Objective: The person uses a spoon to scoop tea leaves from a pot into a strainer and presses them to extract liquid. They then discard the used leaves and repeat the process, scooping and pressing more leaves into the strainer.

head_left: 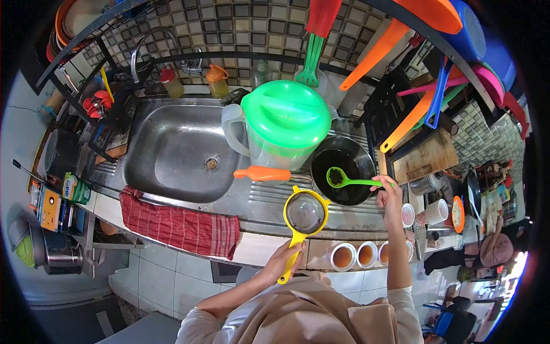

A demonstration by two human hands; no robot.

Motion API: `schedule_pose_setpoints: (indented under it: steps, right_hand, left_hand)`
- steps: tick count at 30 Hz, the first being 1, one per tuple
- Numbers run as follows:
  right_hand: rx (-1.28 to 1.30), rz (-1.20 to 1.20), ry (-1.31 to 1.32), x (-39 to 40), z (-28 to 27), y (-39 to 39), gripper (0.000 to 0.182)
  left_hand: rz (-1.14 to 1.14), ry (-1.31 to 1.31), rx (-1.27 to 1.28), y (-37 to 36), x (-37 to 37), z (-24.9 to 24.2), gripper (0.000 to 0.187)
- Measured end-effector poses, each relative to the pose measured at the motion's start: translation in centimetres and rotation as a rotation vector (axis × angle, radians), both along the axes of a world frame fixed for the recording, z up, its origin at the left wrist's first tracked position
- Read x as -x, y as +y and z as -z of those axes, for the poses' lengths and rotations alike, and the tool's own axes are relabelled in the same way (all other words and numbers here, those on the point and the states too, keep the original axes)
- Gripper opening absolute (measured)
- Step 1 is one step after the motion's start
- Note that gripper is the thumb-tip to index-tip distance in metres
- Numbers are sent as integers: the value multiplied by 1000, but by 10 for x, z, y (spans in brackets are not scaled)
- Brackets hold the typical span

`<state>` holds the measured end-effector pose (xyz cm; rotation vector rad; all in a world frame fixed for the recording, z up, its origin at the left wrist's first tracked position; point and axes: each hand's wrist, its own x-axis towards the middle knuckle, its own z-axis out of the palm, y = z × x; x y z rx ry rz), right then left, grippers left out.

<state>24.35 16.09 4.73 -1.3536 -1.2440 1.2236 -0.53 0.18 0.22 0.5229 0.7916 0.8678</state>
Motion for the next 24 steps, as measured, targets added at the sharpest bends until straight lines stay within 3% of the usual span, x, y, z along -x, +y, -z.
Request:
schedule_pose_setpoints:
  steps: [10,16,20,24]
  right_hand:
    - [-66,-40,75,12,-43,-19,25]
    - [-28,-198,62,28,-44,-38,25]
    - [41,-314,-61,37,-45,-48,22]
    - [-91,-520,-333,42,-48,-53,17]
  left_hand:
    - [-5,-3,9,0,0,0,24]
    - [-5,-19,21,0,-1,-1,25]
    - [-9,-24,19,0,-1,0,25]
    - [-8,-22,23,0,-2,0,25]
